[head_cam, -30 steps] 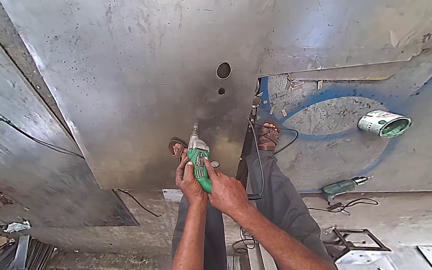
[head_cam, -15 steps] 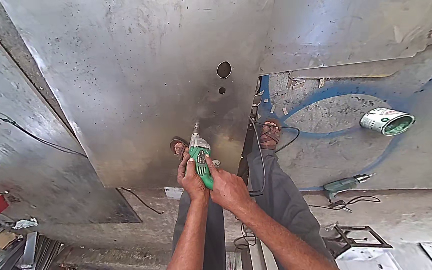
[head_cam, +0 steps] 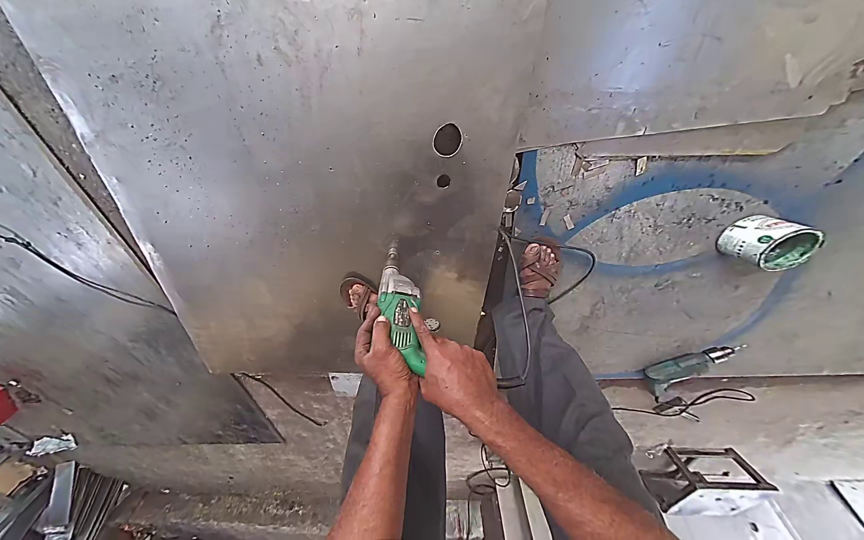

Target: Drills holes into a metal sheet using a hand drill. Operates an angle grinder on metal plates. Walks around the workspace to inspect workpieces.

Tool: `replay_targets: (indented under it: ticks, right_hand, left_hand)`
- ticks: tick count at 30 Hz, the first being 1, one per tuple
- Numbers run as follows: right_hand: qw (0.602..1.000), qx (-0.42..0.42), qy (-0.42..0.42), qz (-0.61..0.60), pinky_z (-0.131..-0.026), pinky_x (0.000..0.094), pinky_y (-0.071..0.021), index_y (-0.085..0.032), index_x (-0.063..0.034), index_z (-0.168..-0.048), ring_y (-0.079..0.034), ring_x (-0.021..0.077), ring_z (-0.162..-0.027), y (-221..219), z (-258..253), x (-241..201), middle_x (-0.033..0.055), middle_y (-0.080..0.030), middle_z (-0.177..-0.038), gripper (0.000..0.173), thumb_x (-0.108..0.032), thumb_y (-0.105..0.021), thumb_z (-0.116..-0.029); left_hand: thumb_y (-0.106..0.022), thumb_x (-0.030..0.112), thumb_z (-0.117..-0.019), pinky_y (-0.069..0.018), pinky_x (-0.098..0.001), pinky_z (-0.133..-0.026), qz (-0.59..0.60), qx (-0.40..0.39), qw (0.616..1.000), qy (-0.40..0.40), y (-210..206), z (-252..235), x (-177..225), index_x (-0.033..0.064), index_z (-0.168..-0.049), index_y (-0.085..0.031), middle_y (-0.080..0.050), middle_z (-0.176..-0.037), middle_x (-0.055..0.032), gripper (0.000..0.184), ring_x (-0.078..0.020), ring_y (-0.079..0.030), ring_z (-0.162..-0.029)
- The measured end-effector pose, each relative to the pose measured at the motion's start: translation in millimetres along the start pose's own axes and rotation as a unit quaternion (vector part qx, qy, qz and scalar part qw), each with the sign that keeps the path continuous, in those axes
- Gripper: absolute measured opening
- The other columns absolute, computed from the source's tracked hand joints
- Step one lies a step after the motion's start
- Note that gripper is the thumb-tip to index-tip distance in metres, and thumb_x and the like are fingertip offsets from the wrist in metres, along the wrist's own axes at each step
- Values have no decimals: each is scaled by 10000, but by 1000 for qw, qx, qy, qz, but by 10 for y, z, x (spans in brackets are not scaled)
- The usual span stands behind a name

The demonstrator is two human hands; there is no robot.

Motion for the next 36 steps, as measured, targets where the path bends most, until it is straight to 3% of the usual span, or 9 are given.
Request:
replay_targets:
  ticks: [9,13,16,23,28,36]
  right_hand:
    - [1000,1,9,15,-648,559,-552,-78,-403,-1659,-704,356,-828,51,-1,-38,134,-708,-1028,1034,-231,-675,-833]
    - [1000,1,9,13,-657,548,-554,-68,-410,-1658,-701,355,-840,91,-12,-4,154,-690,-1084,1031,-256,-669,-835]
    - [1000,-6,4,5,-661,555,-553,-61,-398,-1661,-704,355,-831,64,-7,10,141,-709,-1004,1045,-245,-669,-825]
    - [1000,1,10,20,-644,560,-550,-66,-406,-1658,-705,353,-819,55,-14,1,132,-710,-1002,1035,-240,-669,-833]
    - [1000,-3,8,22,-653,561,-550,-67,-417,-1656,-706,358,-836,69,-15,26,131,-711,-1004,1042,-243,-676,-828]
    - [999,4,18,28,-639,558,-546,-85,-405,-1658,-701,366,-815,69,1,-23,143,-706,-1008,1023,-212,-663,-836]
  left_hand:
    - [-498,36,-1029,-605,-419,-874,9,18,1000,23,16,-5,-4,-90,-1226,-638,-699,-1193,-224,272,-283,-714,-1021]
    - [-517,38,-1024,-602,-422,-892,3,19,1000,14,-33,1,3,-85,-1221,-647,-696,-1207,-222,266,-287,-710,-1046]
    - [-518,36,-1013,-595,-425,-918,-5,13,1000,5,-35,12,13,-96,-1203,-649,-688,-1237,-225,266,-291,-701,-1088]
    - [-489,42,-1026,-594,-421,-915,6,15,1000,8,-4,8,-32,-97,-1225,-638,-686,-1242,-223,285,-289,-700,-1085]
    - [-522,36,-1026,-588,-400,-934,6,39,999,-25,-12,44,-16,-103,-1155,-652,-703,-1195,-218,230,-266,-703,-1088]
    - [-475,50,-1039,-596,-409,-912,10,33,999,-5,44,16,-38,-103,-1186,-652,-709,-1202,-220,277,-279,-717,-1054]
Point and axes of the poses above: each hand's wrist, its own z-axis away from the middle knuckle, its own y-axis out of the back of the hand, x = y × z, the point moved 5 cm from there along -z, towards the middle knuckle
